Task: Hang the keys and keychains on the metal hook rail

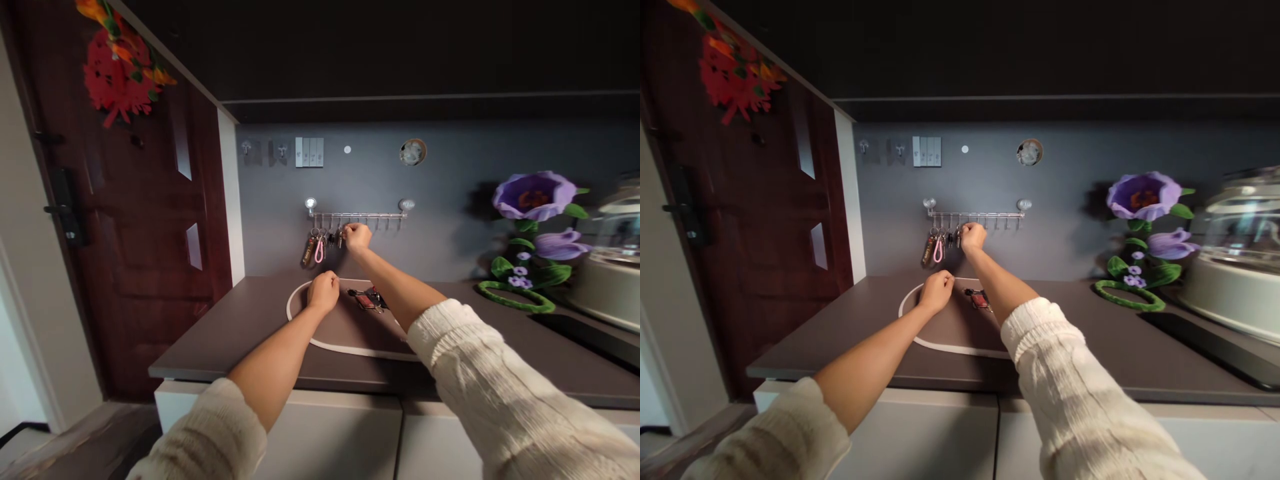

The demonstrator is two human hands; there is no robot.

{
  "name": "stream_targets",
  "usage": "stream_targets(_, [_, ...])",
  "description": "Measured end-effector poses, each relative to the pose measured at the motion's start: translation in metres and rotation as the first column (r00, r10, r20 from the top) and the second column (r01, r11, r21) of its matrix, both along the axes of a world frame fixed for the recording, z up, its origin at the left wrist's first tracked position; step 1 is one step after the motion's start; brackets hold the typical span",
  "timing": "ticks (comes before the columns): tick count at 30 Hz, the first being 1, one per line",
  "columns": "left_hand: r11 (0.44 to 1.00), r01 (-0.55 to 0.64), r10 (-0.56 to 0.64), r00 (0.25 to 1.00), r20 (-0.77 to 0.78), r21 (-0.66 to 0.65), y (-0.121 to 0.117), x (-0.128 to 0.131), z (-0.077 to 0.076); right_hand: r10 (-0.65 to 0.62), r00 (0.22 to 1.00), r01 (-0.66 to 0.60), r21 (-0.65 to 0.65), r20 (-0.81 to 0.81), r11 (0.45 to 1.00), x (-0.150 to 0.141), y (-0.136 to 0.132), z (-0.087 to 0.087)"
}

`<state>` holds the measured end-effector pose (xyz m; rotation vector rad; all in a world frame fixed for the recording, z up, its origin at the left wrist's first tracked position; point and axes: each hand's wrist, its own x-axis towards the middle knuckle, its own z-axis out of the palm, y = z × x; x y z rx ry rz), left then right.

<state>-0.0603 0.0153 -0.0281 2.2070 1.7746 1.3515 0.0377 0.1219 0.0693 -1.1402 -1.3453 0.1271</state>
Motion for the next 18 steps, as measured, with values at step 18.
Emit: stream_targets(18, [1.000,-0.007,0.007,1.000,-0.004,-0.003,-0.001,-0.001,0.001,0.101,0.992,-0.102,-0.002,-0.079,0.995,0.004,0.013,-0.016])
